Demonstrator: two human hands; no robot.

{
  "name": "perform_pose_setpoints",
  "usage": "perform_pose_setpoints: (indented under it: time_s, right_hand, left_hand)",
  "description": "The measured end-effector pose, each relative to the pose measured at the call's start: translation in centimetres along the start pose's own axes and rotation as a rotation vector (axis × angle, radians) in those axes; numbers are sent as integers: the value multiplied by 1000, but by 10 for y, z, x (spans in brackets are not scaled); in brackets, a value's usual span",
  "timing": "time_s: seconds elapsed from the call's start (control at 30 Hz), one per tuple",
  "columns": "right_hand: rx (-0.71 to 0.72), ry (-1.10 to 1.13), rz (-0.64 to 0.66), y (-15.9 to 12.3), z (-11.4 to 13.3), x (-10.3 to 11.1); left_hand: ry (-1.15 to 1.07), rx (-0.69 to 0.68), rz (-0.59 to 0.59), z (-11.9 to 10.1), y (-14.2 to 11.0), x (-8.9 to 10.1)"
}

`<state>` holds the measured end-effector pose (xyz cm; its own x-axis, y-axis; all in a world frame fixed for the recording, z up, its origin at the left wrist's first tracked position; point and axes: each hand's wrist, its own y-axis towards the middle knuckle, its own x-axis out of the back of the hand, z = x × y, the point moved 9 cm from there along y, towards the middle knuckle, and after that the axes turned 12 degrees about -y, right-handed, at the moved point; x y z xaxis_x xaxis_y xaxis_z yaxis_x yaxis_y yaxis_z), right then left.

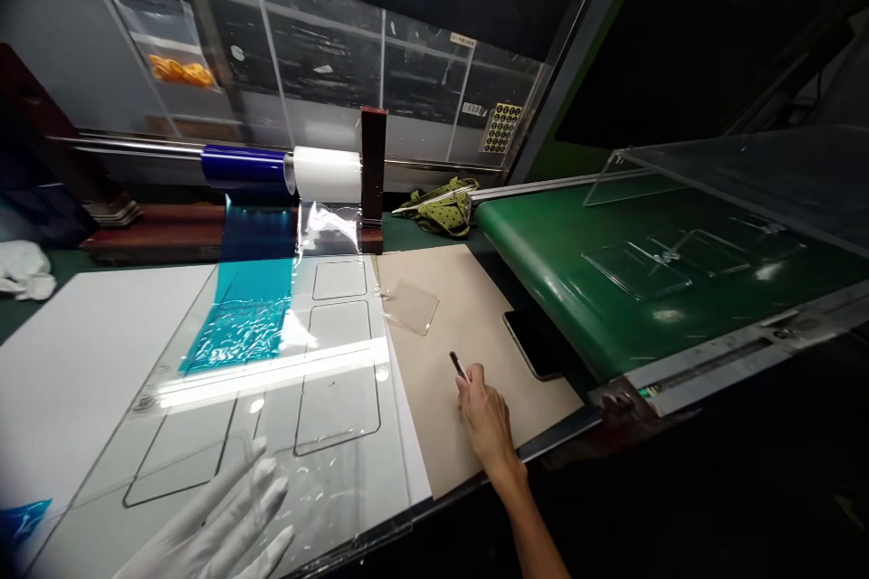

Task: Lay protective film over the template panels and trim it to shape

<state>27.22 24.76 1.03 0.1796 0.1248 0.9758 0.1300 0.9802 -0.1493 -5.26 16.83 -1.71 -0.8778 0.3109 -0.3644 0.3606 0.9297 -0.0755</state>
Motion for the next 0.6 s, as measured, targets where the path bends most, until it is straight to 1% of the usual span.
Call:
perform_pose_setpoints:
  time_s: [0.03,0.1,0.17,0.2,0.23,0.3,0.33,0.37,0.4,0.47,0.53,0.6]
  right_hand:
    - [7,143,4,-12,3,-2]
    - [73,545,56,-35,17,-4]
    - [169,928,157,-60,36,-2]
    - [221,1045,213,-72,47,-1]
    - [260,1121,258,-83,56,1]
    - [303,1196,299,-100,68,5]
    - [316,1209,308,-106,73,7]
    - [316,1214,313,-111,76,8]
    - [308,1211,321,-114,78,9]
    - [292,1189,349,-119,82,9]
    - [278,1165,374,-124,84,11]
    - [270,1132,383,-128,85,13]
  left_hand:
    - [-97,5,34,-7,1,-14]
    - [-245,15,93,-18,1,-35]
    - [-273,18,133,-19,2,-44]
    - [-302,11,191,-17,3,-47]
    - [-346,0,276,-15,3,-52]
    - [-466,-20,455,-8,1,-60]
    - [-531,-26,493,-3,1,-60]
    - [-584,-24,477,2,2,-59]
    - [-621,-16,417,6,4,-56]
    - [-628,27,228,11,7,-51]
    - [-496,107,22,9,5,-48]
    - [-229,121,-143,-9,-1,-46]
